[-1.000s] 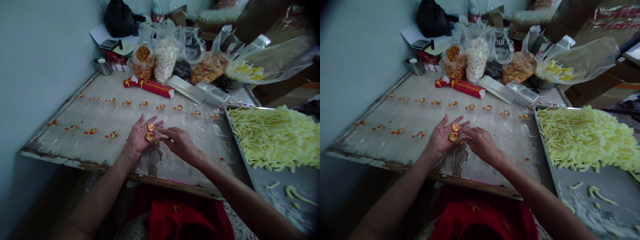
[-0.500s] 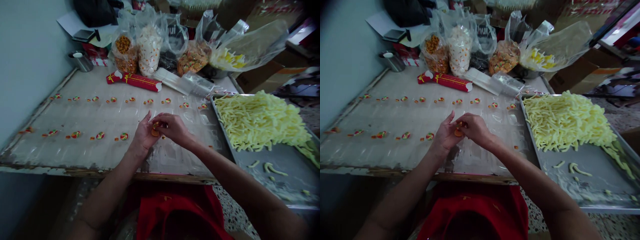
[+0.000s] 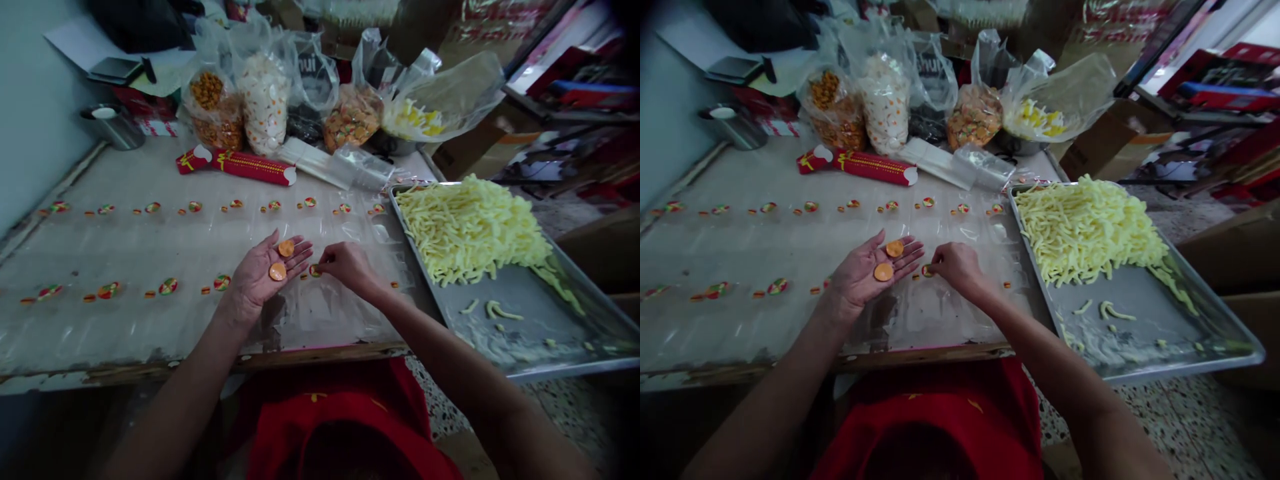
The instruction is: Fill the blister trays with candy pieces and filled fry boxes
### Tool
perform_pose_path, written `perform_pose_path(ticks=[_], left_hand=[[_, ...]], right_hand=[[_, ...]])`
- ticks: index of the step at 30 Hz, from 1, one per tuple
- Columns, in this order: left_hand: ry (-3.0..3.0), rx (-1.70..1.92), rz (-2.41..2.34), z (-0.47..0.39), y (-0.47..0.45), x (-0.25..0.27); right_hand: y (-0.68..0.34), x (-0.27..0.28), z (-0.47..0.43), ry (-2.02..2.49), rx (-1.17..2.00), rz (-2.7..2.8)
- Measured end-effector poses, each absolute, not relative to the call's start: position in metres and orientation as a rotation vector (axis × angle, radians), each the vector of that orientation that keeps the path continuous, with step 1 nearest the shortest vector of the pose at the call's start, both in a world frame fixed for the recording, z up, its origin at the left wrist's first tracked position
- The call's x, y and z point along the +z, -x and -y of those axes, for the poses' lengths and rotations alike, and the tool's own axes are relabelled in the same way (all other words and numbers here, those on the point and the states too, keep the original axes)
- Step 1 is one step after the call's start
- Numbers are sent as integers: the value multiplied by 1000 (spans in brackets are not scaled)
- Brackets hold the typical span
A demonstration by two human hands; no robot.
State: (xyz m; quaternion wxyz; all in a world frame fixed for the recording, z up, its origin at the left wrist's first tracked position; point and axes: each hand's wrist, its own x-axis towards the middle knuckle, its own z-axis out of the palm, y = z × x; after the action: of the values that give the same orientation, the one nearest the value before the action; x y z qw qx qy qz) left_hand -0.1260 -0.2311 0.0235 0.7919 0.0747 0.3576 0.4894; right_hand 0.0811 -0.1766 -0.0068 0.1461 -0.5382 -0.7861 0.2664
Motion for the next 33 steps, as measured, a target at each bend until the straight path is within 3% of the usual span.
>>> perform_pose_path(ticks=[8, 14, 19, 24, 29, 33], left_hand=[[-164, 832, -718, 212, 84, 31], [-205, 806, -764, 196, 62, 31], [-188, 964, -810, 187, 57, 28], [-256, 869, -723, 185, 30, 34], [-293, 856, -631, 189, 12, 36], [-327, 839, -558, 183, -13, 50]], right_hand=[[-98, 46, 166, 926, 725, 2327], [-162, 34, 171, 1117, 581, 2185], [-190, 0, 213, 1141, 281, 2655], [-183, 11, 235, 1127, 48, 2916], [-187, 34, 226, 1228, 336, 2470], [-181, 52, 209, 1063, 596, 2172]])
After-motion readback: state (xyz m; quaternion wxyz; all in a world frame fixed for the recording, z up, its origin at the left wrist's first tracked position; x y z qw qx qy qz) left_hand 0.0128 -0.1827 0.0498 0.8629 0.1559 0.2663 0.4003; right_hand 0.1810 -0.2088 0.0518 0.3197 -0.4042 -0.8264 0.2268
